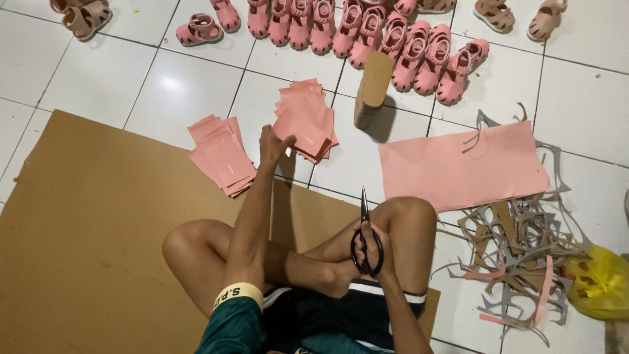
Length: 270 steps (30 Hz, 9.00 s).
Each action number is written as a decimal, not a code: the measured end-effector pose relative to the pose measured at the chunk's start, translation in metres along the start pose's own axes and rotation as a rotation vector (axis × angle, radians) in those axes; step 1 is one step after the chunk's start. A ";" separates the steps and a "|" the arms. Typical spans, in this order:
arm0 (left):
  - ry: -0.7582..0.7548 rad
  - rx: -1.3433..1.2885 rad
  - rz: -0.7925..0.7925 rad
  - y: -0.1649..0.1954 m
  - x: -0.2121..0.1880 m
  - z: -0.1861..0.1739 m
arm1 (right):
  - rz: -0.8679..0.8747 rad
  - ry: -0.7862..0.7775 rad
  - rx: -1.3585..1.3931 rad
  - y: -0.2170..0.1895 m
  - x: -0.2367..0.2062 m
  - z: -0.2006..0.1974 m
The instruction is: The person sits on the floor and repeatedly places a grey insole template onto pink foam sheets, aligns it, and presses down to transfer the shape. They then lift the template and set the marked foam aside, repeating the process with new sheets.
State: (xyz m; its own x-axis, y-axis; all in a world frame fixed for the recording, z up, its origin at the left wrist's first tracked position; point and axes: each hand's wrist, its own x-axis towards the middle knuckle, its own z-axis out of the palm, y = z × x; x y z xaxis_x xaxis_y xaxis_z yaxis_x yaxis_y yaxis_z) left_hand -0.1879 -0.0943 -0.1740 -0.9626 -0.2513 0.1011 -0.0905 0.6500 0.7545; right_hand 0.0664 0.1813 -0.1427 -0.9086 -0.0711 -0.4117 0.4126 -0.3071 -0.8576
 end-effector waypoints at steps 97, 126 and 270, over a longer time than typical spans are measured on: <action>-0.162 -0.179 0.065 -0.090 -0.115 -0.071 | -0.754 0.600 -0.798 -0.086 0.208 0.049; -0.049 0.043 0.335 -0.062 -0.097 -0.038 | -0.827 0.551 -1.005 -0.129 0.268 0.023; -0.528 -0.819 -0.089 0.030 -0.274 -0.117 | -0.176 -0.002 -0.050 0.005 -0.007 0.060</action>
State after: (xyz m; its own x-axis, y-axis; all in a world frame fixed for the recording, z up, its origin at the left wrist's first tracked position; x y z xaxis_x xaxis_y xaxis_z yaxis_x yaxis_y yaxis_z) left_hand 0.1031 -0.0903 -0.1034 -0.9693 0.2079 -0.1312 -0.1555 -0.1052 0.9822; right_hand 0.0710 0.1234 -0.1251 -0.9673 -0.0223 -0.2528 0.2494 -0.2676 -0.9307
